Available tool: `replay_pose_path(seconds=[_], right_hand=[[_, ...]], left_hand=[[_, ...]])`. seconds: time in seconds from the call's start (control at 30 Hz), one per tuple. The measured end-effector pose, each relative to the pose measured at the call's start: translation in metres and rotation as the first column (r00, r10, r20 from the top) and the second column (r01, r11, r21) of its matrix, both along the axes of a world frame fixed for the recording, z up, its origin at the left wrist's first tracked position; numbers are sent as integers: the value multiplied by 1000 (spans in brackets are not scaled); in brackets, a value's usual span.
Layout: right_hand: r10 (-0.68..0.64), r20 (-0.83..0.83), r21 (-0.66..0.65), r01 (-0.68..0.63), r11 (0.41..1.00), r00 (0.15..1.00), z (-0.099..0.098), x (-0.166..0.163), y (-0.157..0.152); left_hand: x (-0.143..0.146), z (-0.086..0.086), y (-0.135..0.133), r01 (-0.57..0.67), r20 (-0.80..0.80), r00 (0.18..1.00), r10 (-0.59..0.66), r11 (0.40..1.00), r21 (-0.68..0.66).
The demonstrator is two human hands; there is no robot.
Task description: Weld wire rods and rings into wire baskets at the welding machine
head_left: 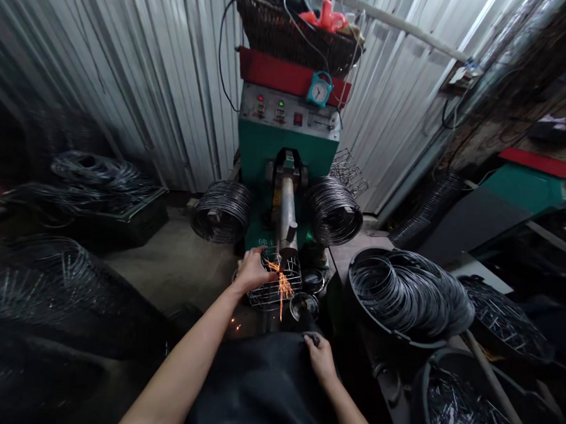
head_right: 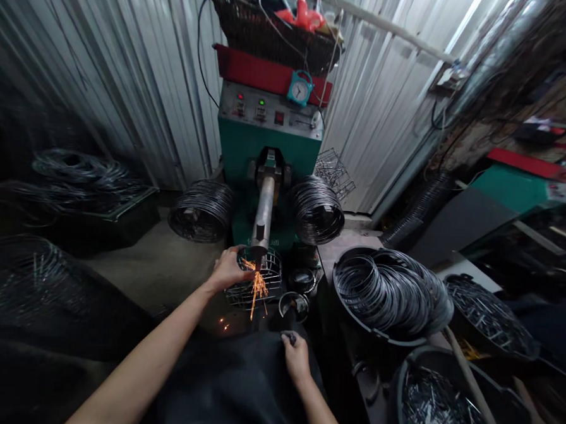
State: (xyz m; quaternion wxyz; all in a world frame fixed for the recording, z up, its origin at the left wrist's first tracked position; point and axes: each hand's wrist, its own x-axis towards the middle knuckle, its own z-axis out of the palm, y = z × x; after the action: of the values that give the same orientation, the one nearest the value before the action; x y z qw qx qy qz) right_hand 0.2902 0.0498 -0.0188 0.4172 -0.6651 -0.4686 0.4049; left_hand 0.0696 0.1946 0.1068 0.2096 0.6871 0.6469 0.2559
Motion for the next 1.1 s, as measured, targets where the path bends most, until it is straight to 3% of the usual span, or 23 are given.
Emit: replay_pose_path(seconds=[0.23, 0.37, 0.53, 1.1], right_hand=[[57, -55, -53, -60, 997, 997, 1, -3, -9], [55, -145, -209, -85, 974, 988, 7, 1, -34], [-47, -185, -421, -36, 906, 982, 11, 10, -64], [-56, -161, -388, -11, 922, 985, 17, 9, -65]], left_hand=[[0, 0, 1, -11, 5, 1000, 11, 1000, 4], [0, -3, -13, 39, 46, 998, -38, 999, -13], [0, -10, -43, 69, 67, 995, -72, 997, 46], [6, 0, -49, 70, -19, 997, -69, 997, 18]])
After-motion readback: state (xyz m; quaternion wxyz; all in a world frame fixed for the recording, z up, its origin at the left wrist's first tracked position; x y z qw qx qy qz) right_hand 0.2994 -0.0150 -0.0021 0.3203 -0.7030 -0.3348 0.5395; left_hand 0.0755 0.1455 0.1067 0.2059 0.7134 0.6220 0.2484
